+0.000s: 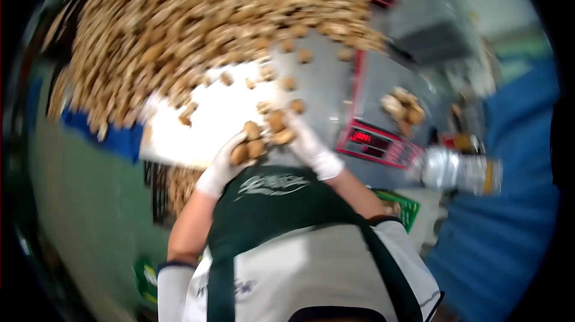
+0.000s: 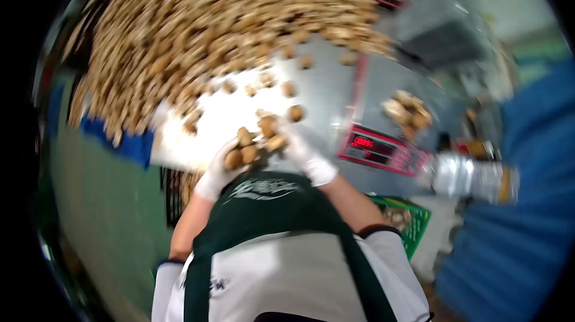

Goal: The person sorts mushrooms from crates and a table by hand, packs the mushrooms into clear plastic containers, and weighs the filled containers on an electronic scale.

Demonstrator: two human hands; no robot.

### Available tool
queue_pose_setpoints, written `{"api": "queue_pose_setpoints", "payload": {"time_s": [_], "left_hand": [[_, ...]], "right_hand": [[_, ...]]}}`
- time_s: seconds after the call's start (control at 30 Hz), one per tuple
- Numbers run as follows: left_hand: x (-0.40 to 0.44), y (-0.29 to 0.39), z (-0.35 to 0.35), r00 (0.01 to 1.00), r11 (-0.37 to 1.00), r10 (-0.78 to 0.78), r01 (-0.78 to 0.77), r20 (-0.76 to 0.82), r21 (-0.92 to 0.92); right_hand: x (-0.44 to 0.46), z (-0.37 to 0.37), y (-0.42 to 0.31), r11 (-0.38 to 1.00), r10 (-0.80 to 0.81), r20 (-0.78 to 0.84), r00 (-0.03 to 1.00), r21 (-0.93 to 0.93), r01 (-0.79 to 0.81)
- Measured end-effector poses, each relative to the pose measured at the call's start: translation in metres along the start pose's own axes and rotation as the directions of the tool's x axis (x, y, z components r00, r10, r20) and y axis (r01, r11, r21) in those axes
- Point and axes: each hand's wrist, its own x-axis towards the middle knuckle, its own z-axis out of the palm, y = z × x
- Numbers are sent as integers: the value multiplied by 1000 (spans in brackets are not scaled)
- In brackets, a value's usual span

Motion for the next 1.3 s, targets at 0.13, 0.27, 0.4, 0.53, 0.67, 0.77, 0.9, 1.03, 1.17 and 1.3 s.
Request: {"api": "queue_pose_setpoints", "payload": {"time_s": [0.13, 0.27, 0.4, 0.53, 0.67, 0.77, 0.9, 1.03, 1.17, 1.3], "left_hand": [[94, 65, 62, 915, 898, -370, 396, 162, -190], [175, 99, 167, 933, 999, -32, 36, 359, -4], [229, 107, 261, 784, 830, 390, -527, 482, 184], [255, 77, 296, 624, 345, 311, -777, 717, 527], [252, 64, 292, 636, 301, 291, -770, 715, 562], [250, 69, 279, 673, 412, 303, -731, 675, 543], [235, 69, 226, 712, 601, 373, -673, 595, 430], [185, 43, 121, 895, 741, 279, -431, 347, 516], [112, 34, 37, 991, 776, 131, -86, -26, 624], [54, 12, -14, 976, 765, 122, 22, -179, 644]], "right_hand": [[-44, -7, -84, 852, -429, -102, 898, -375, 365], [-89, -61, -146, 666, -723, -363, 587, -594, 452], [-132, -120, -181, 503, -863, -440, 247, -792, 346], [-139, -162, -168, 160, -890, -304, 339, -906, -393], [-139, -162, -152, 201, -901, -325, 288, -900, -387], [-145, -158, -164, 130, -928, -248, 279, -915, -383], [-157, -168, -155, 452, -846, -498, 193, -860, -236], [-187, -168, -142, 645, -753, -652, -88, -758, 102], [-211, -163, -135, 692, -648, -745, -158, -662, 287], [-213, -156, -139, 718, -581, -780, -233, -626, 303]]}}
